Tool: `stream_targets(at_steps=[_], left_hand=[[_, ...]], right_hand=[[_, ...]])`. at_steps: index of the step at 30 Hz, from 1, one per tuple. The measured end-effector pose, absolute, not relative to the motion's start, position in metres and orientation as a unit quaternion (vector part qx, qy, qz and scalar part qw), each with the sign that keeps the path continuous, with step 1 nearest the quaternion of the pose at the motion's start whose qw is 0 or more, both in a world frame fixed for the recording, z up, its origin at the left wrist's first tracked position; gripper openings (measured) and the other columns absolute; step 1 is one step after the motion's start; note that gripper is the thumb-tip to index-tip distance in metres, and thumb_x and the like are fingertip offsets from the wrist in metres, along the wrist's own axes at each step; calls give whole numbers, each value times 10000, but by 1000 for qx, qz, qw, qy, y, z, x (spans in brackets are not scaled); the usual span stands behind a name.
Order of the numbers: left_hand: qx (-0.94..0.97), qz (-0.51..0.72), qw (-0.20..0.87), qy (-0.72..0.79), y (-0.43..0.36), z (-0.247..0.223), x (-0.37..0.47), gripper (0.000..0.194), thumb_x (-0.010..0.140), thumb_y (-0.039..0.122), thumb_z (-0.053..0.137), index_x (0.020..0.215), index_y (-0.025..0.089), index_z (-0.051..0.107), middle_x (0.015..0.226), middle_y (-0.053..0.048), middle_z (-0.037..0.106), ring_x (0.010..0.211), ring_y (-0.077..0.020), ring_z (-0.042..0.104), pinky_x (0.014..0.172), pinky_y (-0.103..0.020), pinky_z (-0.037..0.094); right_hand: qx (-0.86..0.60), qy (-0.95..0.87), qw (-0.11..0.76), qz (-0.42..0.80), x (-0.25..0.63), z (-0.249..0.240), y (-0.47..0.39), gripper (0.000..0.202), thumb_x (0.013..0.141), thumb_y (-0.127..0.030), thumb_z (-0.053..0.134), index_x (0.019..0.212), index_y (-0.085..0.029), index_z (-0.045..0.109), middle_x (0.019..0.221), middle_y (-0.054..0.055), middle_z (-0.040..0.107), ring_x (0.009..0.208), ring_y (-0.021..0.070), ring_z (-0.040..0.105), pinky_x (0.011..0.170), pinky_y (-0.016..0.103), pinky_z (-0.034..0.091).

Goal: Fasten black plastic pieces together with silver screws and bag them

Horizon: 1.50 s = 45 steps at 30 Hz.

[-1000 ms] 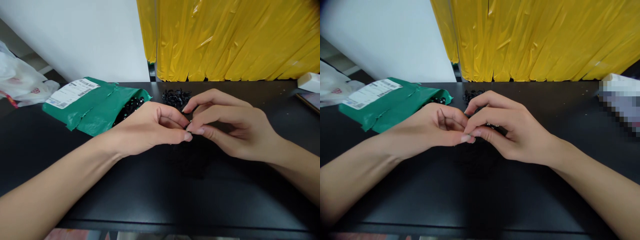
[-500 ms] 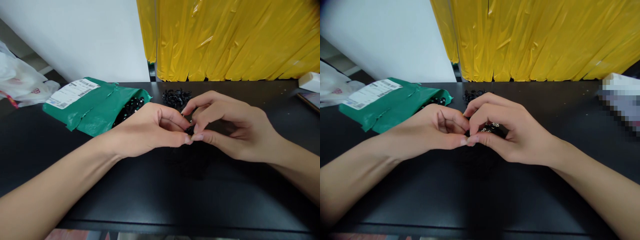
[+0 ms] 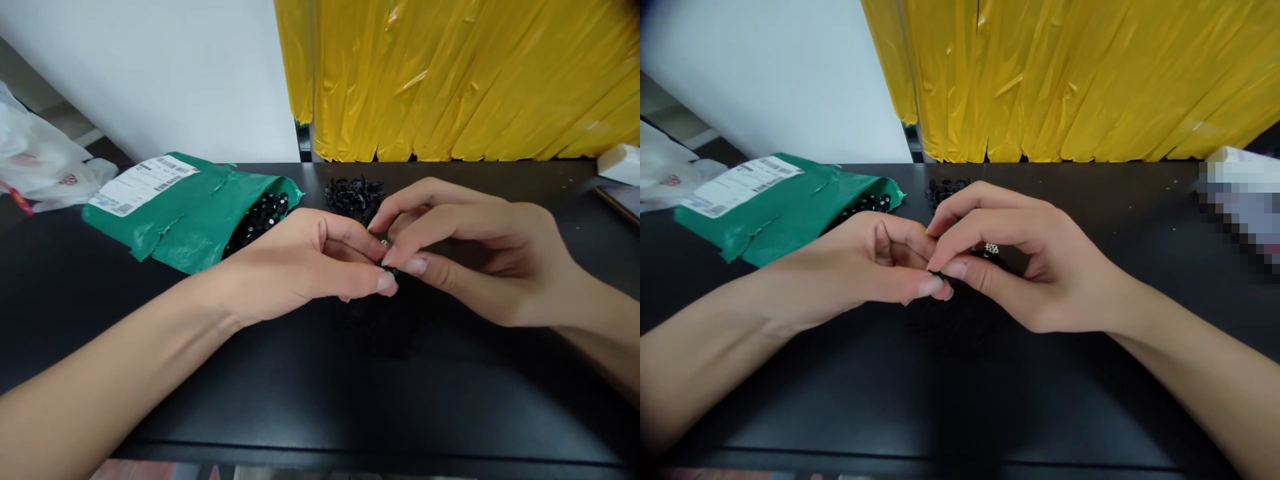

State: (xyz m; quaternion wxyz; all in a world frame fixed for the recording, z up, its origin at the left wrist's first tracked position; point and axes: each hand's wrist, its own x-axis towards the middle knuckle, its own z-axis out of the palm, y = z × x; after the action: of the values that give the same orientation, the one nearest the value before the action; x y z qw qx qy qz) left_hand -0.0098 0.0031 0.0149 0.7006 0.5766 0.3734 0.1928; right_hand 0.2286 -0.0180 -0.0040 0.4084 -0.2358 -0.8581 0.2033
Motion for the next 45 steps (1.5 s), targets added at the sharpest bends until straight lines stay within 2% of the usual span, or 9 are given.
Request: stream_targets(at_steps=[4, 9, 12, 19, 25, 31, 39, 43, 45], left_hand=[[558, 195, 712, 378, 3, 13, -12, 168, 778, 106, 928, 897, 203, 858, 824, -10, 846, 729, -109, 704, 606, -179, 521], [574, 208, 705, 361, 3, 14, -14, 142, 789, 105, 930, 846, 223, 875, 843, 9, 849, 762, -88, 703, 590, -134, 495], [576, 197, 706, 362, 3, 15, -13, 146, 796, 106, 928, 861, 228, 882, 845, 17, 846, 760, -80, 698, 588, -121, 494], [549, 194, 738, 341, 3, 15, -14, 151, 854, 79, 880, 857, 229, 870, 752, 43, 824, 651, -49, 662, 570, -109, 488], [552, 187, 756, 297, 8, 16, -19, 161, 886, 92, 868, 846, 247, 879, 809, 35, 842, 733, -64, 713, 626, -112, 523], [537, 150, 797, 232, 13, 11, -22, 105, 954, 121, 847, 951, 217, 889, 890, 17, 859, 787, -51, 726, 700, -104, 559], [502, 135, 837, 169, 11, 3, -20, 38, 976, 206, 862, 964, 239, 877, 919, 31, 858, 810, -35, 704, 743, -99, 552], [538, 178, 799, 200, 7, 2, -15, 22, 958, 232, 879, 942, 239, 865, 902, 32, 833, 813, -59, 690, 729, -132, 547], [578, 226, 746, 242, 4, 2, -12, 102, 888, 219, 932, 859, 214, 835, 816, 35, 784, 742, -67, 649, 661, -149, 515]], right_hand=[[-236, -849, 422, 214, 228, -4, -20, 72, 1007, -176, 774, 1020, -246, 768, 1101, 61, 803, 1030, 208, 763, 875, 363, 654], [-203, -858, 429, 198, 226, -5, -18, 121, 1041, -170, 741, 1110, -248, 802, 1190, 52, 817, 1120, 191, 778, 948, 328, 655], [-222, -856, 427, 189, 225, -6, -18, 91, 1040, -182, 741, 1047, -243, 809, 1168, 49, 808, 1070, 184, 784, 939, 322, 655], [-190, -818, 458, 293, 226, -11, -15, 190, 887, -101, 894, 1009, -191, 780, 1096, 71, 789, 1040, 188, 754, 845, 299, 647], [-206, -825, 444, 284, 228, -10, -16, 210, 992, -150, 803, 1174, -248, 844, 1206, 62, 803, 1139, 191, 767, 961, 312, 654], [-177, -826, 454, 283, 229, -9, -15, 178, 978, -130, 824, 1144, -181, 862, 1154, 72, 792, 1072, 149, 765, 921, 244, 640], [-182, -785, 472, 357, 223, -3, -23, 127, 1002, -207, 813, 1118, -225, 862, 1039, 61, 788, 1071, 185, 733, 877, 270, 628], [-193, -752, 487, 400, 219, -7, -24, 91, 1021, -281, 809, 1092, -238, 846, 1040, 44, 758, 1090, 179, 720, 884, 275, 626], [-200, -732, 499, 419, 218, -10, -24, 99, 1039, -298, 791, 1102, -240, 842, 1029, 34, 757, 1087, 171, 720, 902, 279, 623]])
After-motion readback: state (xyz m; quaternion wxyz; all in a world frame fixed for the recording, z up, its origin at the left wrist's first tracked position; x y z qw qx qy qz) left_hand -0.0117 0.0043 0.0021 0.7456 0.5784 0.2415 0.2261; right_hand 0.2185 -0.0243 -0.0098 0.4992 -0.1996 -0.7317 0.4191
